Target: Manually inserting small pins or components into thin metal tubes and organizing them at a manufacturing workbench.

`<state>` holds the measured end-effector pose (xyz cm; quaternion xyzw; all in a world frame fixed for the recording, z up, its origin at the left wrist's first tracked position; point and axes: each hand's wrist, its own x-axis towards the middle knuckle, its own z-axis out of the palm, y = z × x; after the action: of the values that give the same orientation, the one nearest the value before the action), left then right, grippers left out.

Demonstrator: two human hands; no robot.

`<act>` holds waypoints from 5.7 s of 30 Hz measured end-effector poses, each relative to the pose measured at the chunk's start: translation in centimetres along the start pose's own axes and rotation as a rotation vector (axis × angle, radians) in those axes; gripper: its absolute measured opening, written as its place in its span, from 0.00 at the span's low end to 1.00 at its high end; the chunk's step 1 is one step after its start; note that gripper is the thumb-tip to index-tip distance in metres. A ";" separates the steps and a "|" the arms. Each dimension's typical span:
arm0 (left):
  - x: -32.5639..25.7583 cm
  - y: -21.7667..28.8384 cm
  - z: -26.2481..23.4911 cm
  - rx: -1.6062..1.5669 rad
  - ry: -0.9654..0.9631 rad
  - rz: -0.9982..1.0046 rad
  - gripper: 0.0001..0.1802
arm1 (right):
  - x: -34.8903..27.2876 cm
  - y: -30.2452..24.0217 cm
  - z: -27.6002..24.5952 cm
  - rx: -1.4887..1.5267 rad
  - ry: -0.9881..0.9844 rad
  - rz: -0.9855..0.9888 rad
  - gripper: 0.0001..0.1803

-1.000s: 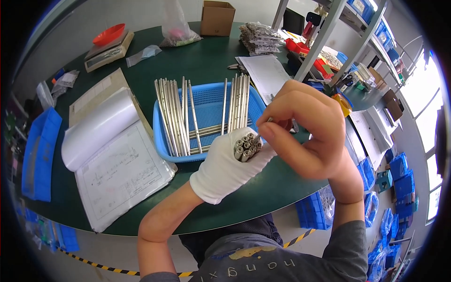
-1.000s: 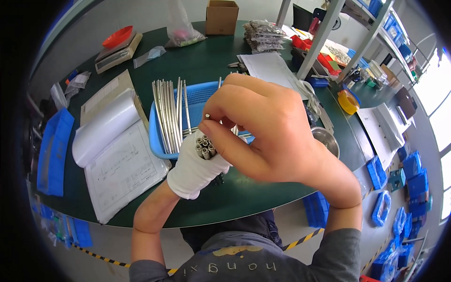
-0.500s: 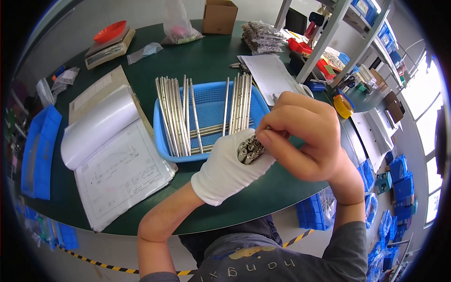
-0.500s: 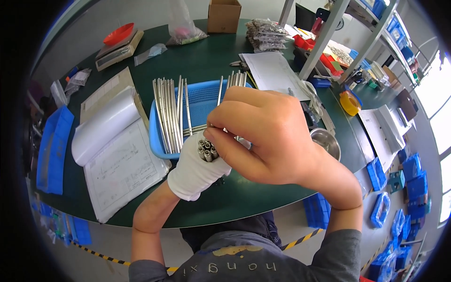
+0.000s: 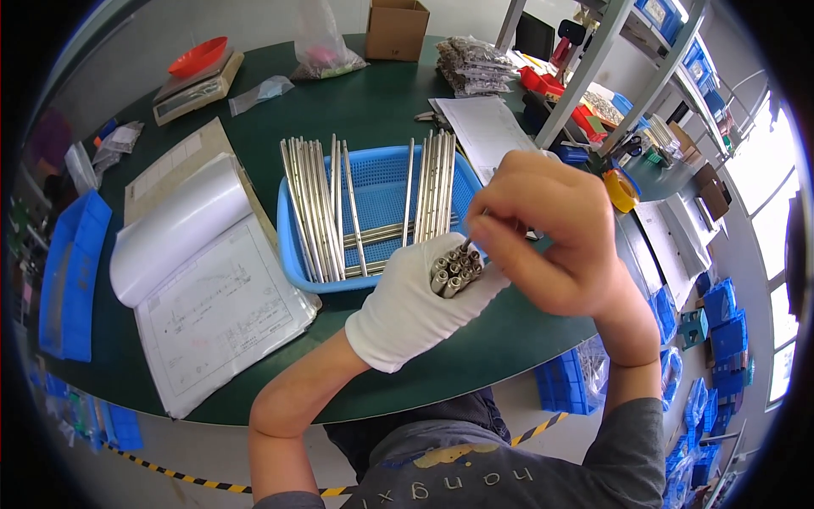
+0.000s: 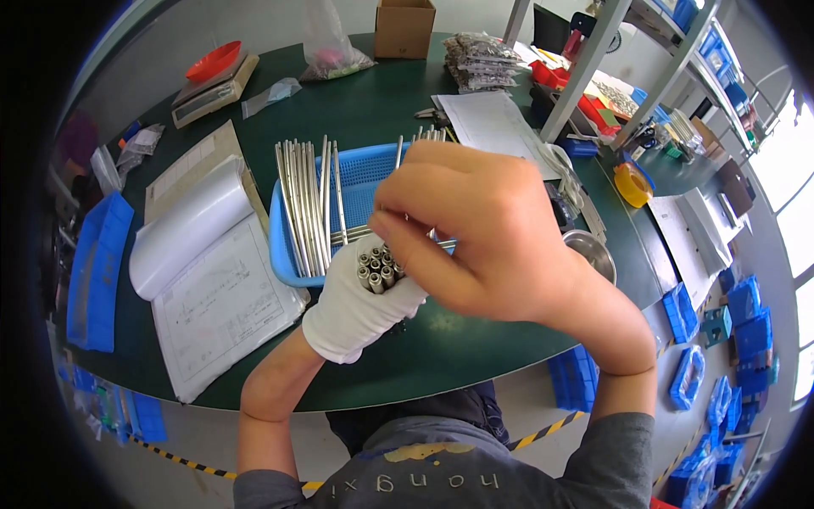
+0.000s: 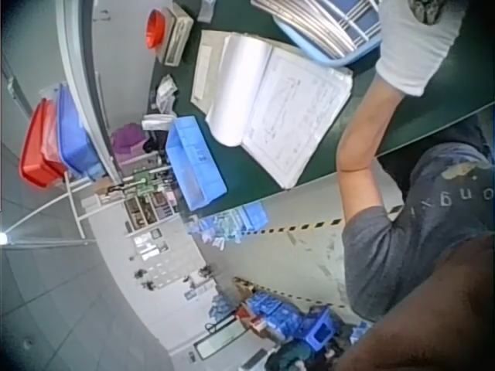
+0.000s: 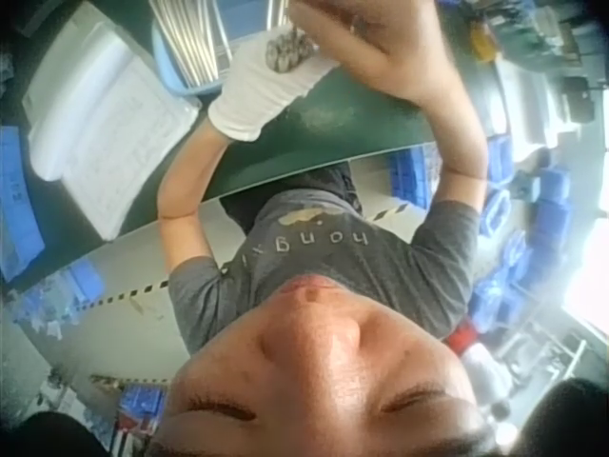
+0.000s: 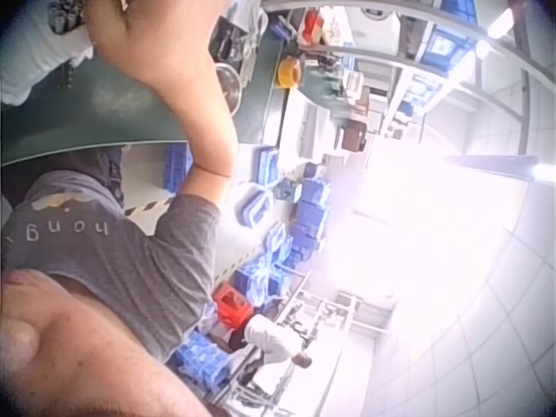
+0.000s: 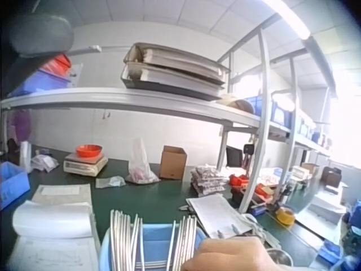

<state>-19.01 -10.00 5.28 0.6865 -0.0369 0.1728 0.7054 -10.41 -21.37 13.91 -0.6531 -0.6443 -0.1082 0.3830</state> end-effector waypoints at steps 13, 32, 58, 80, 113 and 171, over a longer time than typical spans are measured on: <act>-0.1 0.4 -0.2 0.024 -0.010 0.016 0.13 | 0.1 -0.3 0.5 -0.032 0.039 -0.017 0.01; 0.0 0.4 -0.4 -0.009 -0.034 0.050 0.12 | 0.3 -0.2 0.5 -0.079 0.022 -0.080 0.01; 0.1 -0.6 -0.3 0.134 0.018 0.150 0.11 | 0.0 -1.3 0.4 -0.017 0.023 -0.032 0.01; 0.1 -1.3 -0.4 0.247 -0.044 0.209 0.10 | -1.0 -1.0 1.2 0.038 -0.024 -0.076 0.03; 0.2 -0.9 -0.2 0.049 -0.008 0.187 0.12 | 0.4 -0.9 0.9 0.046 -0.036 -0.053 0.04; 14.9 -9.5 -5.4 0.922 0.414 -0.472 0.21 | -5.9 8.5 -5.7 0.796 1.108 0.226 0.11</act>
<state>-3.28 -1.76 0.18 0.8654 0.3367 0.1396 0.3439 -1.44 -28.46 11.01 -0.3745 -0.2725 -0.1407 0.8751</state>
